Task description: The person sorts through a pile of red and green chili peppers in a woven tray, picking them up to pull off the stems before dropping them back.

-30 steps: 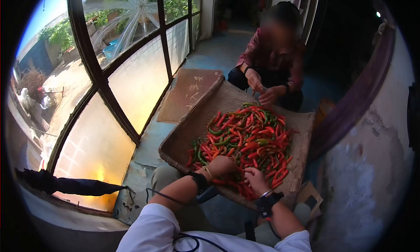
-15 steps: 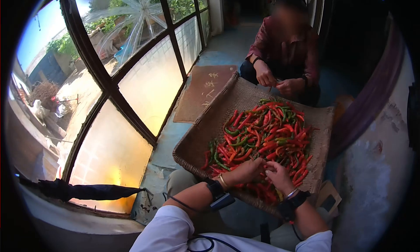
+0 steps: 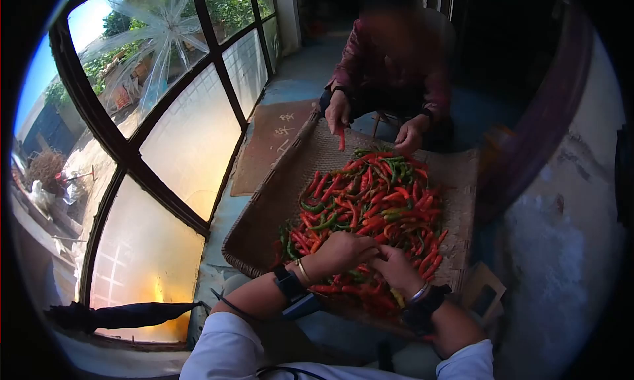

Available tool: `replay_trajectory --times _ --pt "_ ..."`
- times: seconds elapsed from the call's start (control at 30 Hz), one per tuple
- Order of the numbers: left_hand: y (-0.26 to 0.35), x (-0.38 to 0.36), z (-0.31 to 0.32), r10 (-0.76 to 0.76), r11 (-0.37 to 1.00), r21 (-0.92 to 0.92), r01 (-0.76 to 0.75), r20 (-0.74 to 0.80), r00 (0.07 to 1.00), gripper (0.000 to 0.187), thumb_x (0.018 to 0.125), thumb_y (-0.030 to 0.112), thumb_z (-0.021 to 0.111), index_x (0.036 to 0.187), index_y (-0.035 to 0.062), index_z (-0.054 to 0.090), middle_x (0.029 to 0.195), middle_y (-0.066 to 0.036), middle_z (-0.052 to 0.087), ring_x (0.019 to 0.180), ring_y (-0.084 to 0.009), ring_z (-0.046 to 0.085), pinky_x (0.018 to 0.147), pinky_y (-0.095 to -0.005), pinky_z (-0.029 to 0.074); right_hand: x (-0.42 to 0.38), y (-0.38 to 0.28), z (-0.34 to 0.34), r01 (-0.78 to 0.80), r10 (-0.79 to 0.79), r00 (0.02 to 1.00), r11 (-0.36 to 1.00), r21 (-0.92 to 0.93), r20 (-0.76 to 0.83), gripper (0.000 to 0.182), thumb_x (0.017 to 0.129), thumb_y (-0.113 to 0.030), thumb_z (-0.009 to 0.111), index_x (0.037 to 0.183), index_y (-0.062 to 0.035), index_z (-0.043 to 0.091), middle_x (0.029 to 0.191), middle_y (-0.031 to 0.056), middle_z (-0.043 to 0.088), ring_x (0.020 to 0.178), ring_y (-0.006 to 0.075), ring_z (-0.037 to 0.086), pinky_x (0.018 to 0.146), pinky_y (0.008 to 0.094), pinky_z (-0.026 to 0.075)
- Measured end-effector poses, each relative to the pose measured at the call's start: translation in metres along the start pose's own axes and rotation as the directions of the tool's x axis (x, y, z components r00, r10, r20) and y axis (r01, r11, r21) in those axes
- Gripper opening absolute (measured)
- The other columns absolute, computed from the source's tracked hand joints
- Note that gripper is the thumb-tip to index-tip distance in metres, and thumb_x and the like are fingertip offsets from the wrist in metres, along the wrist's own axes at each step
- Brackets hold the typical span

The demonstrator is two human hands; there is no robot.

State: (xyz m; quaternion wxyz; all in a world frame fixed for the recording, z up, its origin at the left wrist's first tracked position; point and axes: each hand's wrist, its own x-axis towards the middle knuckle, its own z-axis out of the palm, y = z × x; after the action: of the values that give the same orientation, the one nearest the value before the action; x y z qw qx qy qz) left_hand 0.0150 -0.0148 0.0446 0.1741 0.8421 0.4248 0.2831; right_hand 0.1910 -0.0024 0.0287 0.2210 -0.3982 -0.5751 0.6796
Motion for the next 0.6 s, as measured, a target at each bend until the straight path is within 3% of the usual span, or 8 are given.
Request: replay_trajectory --times 0.1,0.17,0.23,0.3,0.37,0.43,0.47,0.6 --pt "-0.007 -0.004 0.009 0.018 1.0 -0.009 -0.019 -0.084 0.996 0.016 0.081 0.02 0.056 0.093 0.0085 0.057 0.069 -0.01 0.059 0.059 -0.0249 0.06 0.053 -0.0328 0.047 0.009 0.005 -0.001 0.005 -0.005 1.0 0.994 -0.106 -0.004 0.022 0.084 -0.019 0.056 0.099 -0.0027 0.055 0.071 -0.0018 0.056 0.055 0.0038 0.049 0.051 0.0199 0.042" --pt "-0.002 -0.006 0.011 -0.226 0.911 -0.379 0.166 -0.122 0.966 0.023 0.082 0.02 0.058 0.1 0.0057 0.056 0.075 -0.011 0.059 0.069 -0.0208 0.062 0.06 -0.0293 0.048 0.015 0.004 -0.004 -0.035 0.035 0.999 0.999 -0.04 -0.001 0.019 0.085 -0.017 0.055 0.097 -0.0022 0.056 0.07 -0.001 0.056 0.056 0.0043 0.051 0.051 0.0206 0.043" --pt "-0.01 -0.008 0.027 -0.255 0.876 -0.461 0.141 -0.193 0.948 0.03 0.082 0.021 0.059 0.105 0.0028 0.054 0.084 -0.01 0.059 0.078 -0.0166 0.061 0.066 -0.027 0.047 0.014 -0.01 -0.007 -0.034 0.035 0.997 0.999 0.025 -0.063 0.015 0.085 -0.014 0.054 0.094 -0.0017 0.056 0.07 0.0002 0.057 0.057 0.0056 0.054 0.052 0.0204 0.045" --pt "-0.013 -0.01 0.039 -0.346 0.777 -0.601 0.189 -0.157 0.925 0.036 0.081 0.024 0.061 0.108 0.0012 0.052 0.092 -0.009 0.058 0.081 -0.0155 0.059 0.069 -0.0263 0.047 0.02 0.001 -0.017 0.023 0.031 0.985 0.949 0.314 -0.168 0.013 0.085 -0.01 0.051 0.096 -0.0026 0.055 0.072 0.0027 0.059 0.06 0.0096 0.059 0.05 0.0212 0.048" --pt "-0.009 -0.012 0.04 -0.382 0.776 -0.57 0.268 -0.087 0.92 0.032 0.083 0.023 0.059 0.105 -0.0003 0.053 0.087 -0.006 0.059 0.077 -0.0127 0.058 0.069 -0.0253 0.047 0.019 0.0 -0.022 0.015 0.043 0.989 0.92 0.392 -0.138 0.013 0.085 -0.008 0.051 0.096 -0.0034 0.054 0.071 0.0027 0.059 0.059 0.0092 0.058 0.051 0.0215 0.049" --pt "-0.011 -0.015 0.04 -0.349 0.588 -0.628 0.51 0.371 0.86 0.029 0.084 0.021 0.057 0.103 0.0001 0.053 0.073 -0.006 0.058 0.066 -0.011 0.054 0.063 -0.0262 0.047 0.021 0.002 -0.022 0.028 0.029 0.988 0.928 0.372 -0.148 0.012 0.084 -0.01 0.052 0.094 -0.0047 0.055 0.07 0.0026 0.058 0.057 0.0083 0.057 0.049 0.0205 0.047" --pt "-0.013 -0.017 0.044 -0.376 0.562 -0.629 0.537 0.383 0.844 0.023 0.086 0.021 0.055 0.099 0.0016 0.054 0.066 -0.004 0.056 0.062 -0.0067 0.051 0.059 -0.0246 0.046 0.022 0.005 -0.024 0.024 0.037 0.988 0.925 0.378 -0.153 0.012 0.084 -0.01 0.052 0.094 -0.0047 0.055 0.07 0.0026 0.058 0.057 0.0083 0.057 0.049 0.0205 0.047" --pt "-0.007 -0.012 0.035 -0.464 0.415 -0.672 0.613 0.424 0.778 0.02 0.086 0.021 0.054 0.095 0.0022 0.055 0.065 -0.005 0.057 0.062 -0.0073 0.054 0.059 -0.025 0.046 0.027 0.006 -0.045 0.06 0.046 0.974 0.891 0.451 -0.221 0.012 0.083 -0.015 0.055 0.091 -0.0057 0.056 0.07 0.0023 0.058 0.053 0.0069 0.054 0.047 0.019 0.044"
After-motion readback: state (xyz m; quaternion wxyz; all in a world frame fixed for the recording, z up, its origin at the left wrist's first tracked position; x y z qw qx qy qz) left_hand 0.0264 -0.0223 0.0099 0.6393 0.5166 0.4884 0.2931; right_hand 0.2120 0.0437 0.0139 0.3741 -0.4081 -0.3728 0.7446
